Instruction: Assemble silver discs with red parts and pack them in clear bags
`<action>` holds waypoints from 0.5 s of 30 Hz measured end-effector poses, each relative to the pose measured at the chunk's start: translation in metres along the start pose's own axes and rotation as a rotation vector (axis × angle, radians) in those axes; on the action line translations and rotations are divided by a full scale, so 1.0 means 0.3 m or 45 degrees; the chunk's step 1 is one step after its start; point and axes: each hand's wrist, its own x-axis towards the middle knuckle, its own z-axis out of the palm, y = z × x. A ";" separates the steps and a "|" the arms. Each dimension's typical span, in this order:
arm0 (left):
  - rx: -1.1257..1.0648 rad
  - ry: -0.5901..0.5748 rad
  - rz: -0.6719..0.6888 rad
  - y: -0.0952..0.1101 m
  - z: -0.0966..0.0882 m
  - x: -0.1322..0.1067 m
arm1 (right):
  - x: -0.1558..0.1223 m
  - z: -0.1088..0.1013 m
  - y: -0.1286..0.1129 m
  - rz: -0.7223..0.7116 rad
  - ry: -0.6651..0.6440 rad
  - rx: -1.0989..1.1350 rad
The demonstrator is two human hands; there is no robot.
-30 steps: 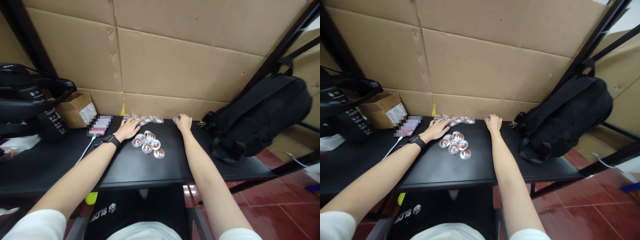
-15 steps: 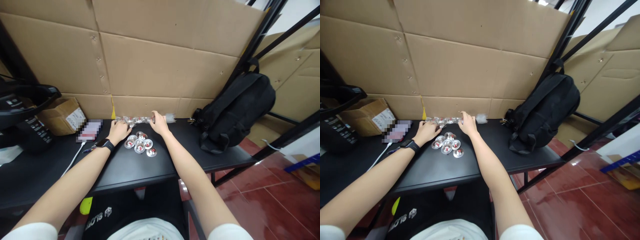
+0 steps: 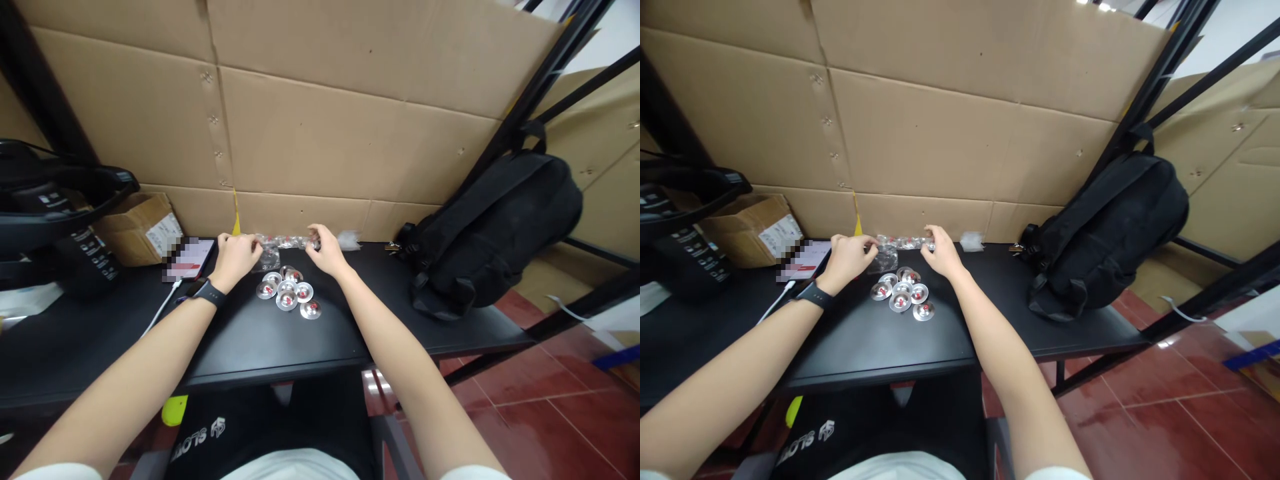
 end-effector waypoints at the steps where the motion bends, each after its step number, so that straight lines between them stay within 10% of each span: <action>1: -0.067 0.022 -0.017 0.013 -0.021 -0.006 | 0.000 0.003 -0.019 -0.034 -0.033 0.050; 10: -0.596 0.060 0.097 0.122 -0.111 -0.054 | -0.015 0.013 -0.148 0.147 -0.254 0.545; 15: -0.898 -0.209 0.178 0.109 -0.095 -0.066 | -0.011 -0.005 -0.144 0.330 -0.216 0.792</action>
